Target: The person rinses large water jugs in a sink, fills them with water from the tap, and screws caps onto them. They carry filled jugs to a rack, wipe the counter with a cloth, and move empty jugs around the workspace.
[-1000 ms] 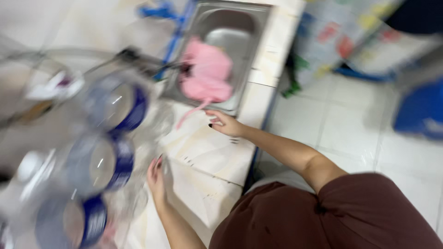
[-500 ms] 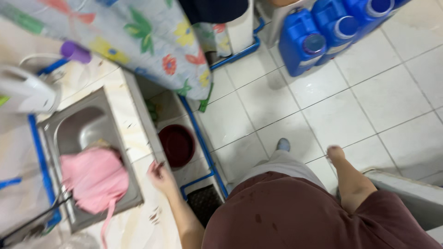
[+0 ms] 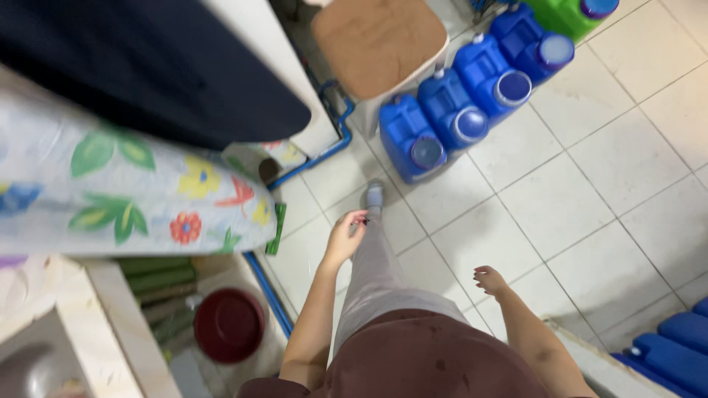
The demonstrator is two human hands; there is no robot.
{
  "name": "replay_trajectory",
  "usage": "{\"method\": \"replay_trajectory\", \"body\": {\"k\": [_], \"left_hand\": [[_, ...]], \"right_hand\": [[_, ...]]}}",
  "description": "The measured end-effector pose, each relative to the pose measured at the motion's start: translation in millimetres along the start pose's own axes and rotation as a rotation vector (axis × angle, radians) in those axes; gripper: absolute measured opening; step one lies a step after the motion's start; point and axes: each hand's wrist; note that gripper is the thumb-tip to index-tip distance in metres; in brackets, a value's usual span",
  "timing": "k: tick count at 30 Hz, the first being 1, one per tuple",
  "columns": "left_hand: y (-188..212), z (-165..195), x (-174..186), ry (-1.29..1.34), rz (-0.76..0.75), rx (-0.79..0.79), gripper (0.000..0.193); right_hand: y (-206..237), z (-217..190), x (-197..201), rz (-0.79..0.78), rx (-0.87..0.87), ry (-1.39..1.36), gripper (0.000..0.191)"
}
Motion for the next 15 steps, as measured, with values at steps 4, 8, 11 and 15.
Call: {"method": "replay_trajectory", "body": {"k": [4, 8, 11, 15], "left_hand": [[-150, -38, -46, 0.011, -0.18, -0.001, 0.032], [-300, -46, -83, -0.244, -0.435, 0.078, 0.031], [-384, -45, -102, -0.591, -0.669, -0.017, 0.035], [-470, -51, -131, -0.911, -0.878, 0.026, 0.058]], "right_hand": [[-110, -89, 5, -0.001, 0.197, -0.059, 0.044], [-207, -197, 26, 0.061, 0.229, -0.117, 0.042], [-263, -273, 44, 0.148, 0.287, 0.011, 0.041], [-326, -356, 79, 0.323, 0.448, 0.161, 0.046]]}}
Point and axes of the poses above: each hand's wrist, its own y-axis away from the middle knuckle, its own x-axis out of the back of the hand, z = x × y, and after that the axes turned 8 degrees about x, right-handed
